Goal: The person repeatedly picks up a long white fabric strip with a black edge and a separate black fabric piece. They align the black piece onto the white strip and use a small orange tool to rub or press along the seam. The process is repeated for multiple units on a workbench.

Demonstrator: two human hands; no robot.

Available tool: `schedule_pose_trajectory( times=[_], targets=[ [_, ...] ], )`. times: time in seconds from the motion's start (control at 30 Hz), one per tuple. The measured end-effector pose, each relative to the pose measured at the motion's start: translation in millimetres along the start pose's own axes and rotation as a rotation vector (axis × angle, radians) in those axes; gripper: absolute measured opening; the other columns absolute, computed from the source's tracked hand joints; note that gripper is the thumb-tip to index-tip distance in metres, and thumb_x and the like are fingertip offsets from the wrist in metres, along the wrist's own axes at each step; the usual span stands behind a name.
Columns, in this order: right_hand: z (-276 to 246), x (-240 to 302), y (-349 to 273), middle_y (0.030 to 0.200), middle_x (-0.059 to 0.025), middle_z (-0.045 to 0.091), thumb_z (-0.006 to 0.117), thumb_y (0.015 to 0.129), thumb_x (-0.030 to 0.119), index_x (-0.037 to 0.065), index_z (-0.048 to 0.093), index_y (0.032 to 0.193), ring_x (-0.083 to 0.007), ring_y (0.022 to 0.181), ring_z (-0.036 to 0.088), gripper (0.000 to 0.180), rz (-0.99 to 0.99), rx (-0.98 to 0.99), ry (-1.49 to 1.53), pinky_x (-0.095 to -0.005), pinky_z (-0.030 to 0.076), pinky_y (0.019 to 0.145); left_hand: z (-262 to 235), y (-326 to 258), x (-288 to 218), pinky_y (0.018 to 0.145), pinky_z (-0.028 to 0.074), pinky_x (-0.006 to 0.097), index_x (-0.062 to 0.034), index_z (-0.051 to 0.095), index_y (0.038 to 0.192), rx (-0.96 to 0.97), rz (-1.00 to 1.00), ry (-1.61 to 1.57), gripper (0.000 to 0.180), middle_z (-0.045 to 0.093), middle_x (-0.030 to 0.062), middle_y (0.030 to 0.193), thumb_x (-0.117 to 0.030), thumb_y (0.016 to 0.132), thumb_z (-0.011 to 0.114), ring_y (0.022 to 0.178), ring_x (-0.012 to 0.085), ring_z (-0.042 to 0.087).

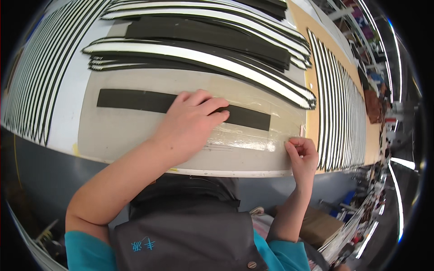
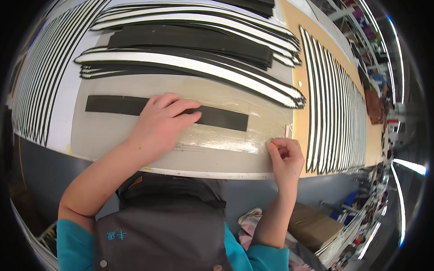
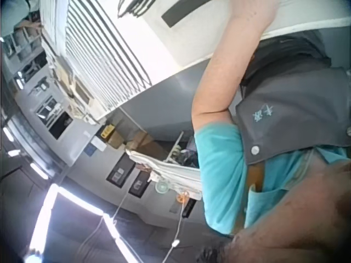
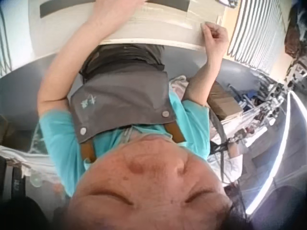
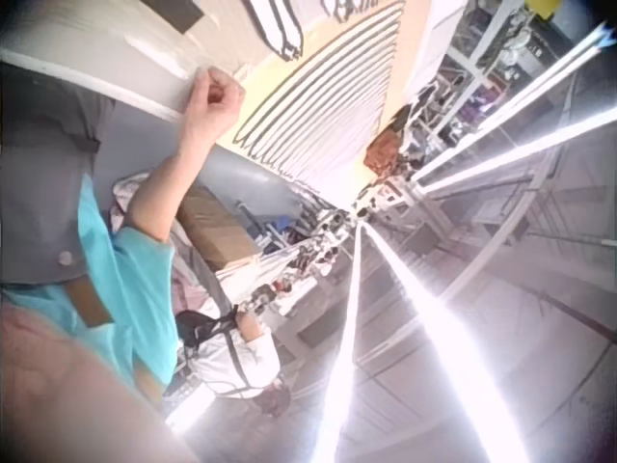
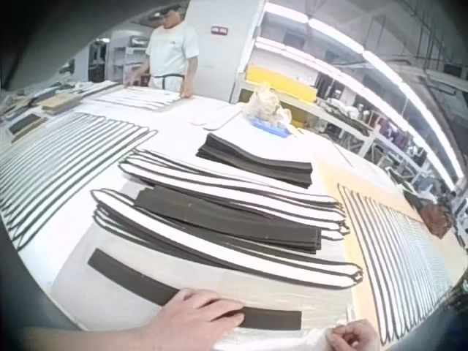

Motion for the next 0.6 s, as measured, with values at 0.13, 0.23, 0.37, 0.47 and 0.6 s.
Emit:
schedule_pose_trajectory(
  times=[0.13, 0.23, 0.37, 0.47, 0.6],
  targets=[
    [-8.9, 3.0, 0.9, 0.093, -0.0018, 0.063, 0.081, 0.085, 0.003, 0.001, 0.072, 0.098, -0.0073, 0.076, 0.062, 0.016, 0.031, 0.075, 0.052, -0.0221, 0.049, 0.07, 0.1, -3.3, 0.3, 0.101, 0.044, 0.041, -0.0078, 0.075, 0.112, 0.026, -0.018, -0.028, 0.033, 0.065, 0.0007, 0.123, -0.001, 0.082, 0.064, 0.118, 0.023, 0.056],
    [-11.5, 3.1, 6.8, 0.086, -0.0018, 0.066, 0.081, 0.086, 0.003, 0.001, 0.071, 0.096, -0.0073, 0.073, 0.062, 0.015, 0.05, 0.14, -0.025, -0.0225, 0.05, 0.068, -2.0, -3.8, -0.1, 0.102, 0.044, 0.041, -0.0079, 0.075, 0.112, 0.056, -0.035, -0.03, 0.033, 0.066, 0.0002, 0.122, -0.002, 0.082, 0.064, 0.119, 0.0224, 0.055],
    [-12.1, 31.5, 19.9, 0.074, -0.0011, 0.068, 0.08, 0.087, 0.004, 0.002, 0.067, 0.09, -0.0061, 0.068, 0.062, 0.013, 0.082, 0.246, 0.026, -0.0226, 0.049, 0.065, -0.3, -2.3, 0.0, 0.102, 0.044, 0.041, -0.0084, 0.075, 0.112, 0.028, -0.04, -0.058, 0.032, 0.067, -0.0007, 0.12, -0.003, 0.083, 0.063, 0.119, 0.0221, 0.055],
    [15.5, 77.2, 29.2, 0.077, -0.001, 0.069, 0.079, 0.091, 0.004, 0.002, 0.066, 0.089, -0.0046, 0.068, 0.062, 0.013, 0.018, 0.313, 0.252, -0.0199, 0.049, 0.062, 1.4, -3.2, 1.4, 0.102, 0.045, 0.041, -0.0088, 0.076, 0.111, 0.0, -0.052, -0.09, 0.03, 0.067, -0.0013, 0.118, -0.004, 0.084, 0.063, 0.118, 0.0221, 0.055],
    [85.4, 130.8, 32.0, 0.08, -0.0028, 0.07, 0.076, 0.093, 0.006, -0.001, 0.068, 0.094, -0.0055, 0.071, 0.064, 0.011, -0.047, 0.336, 0.363, -0.0209, 0.055, 0.062, 0.6, -4.6, 3.8, 0.101, 0.045, 0.041, -0.0092, 0.077, 0.109, -0.034, -0.063, -0.102, 0.028, 0.067, -0.0021, 0.116, -0.005, 0.084, 0.064, 0.117, 0.022, 0.056]
  ],
)
Point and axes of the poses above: each hand's wrist, its own y-axis towards the middle knuckle, its own z-axis out of the palm, x = y × z, the point moved 1 cm from there along y, towards the middle knuckle
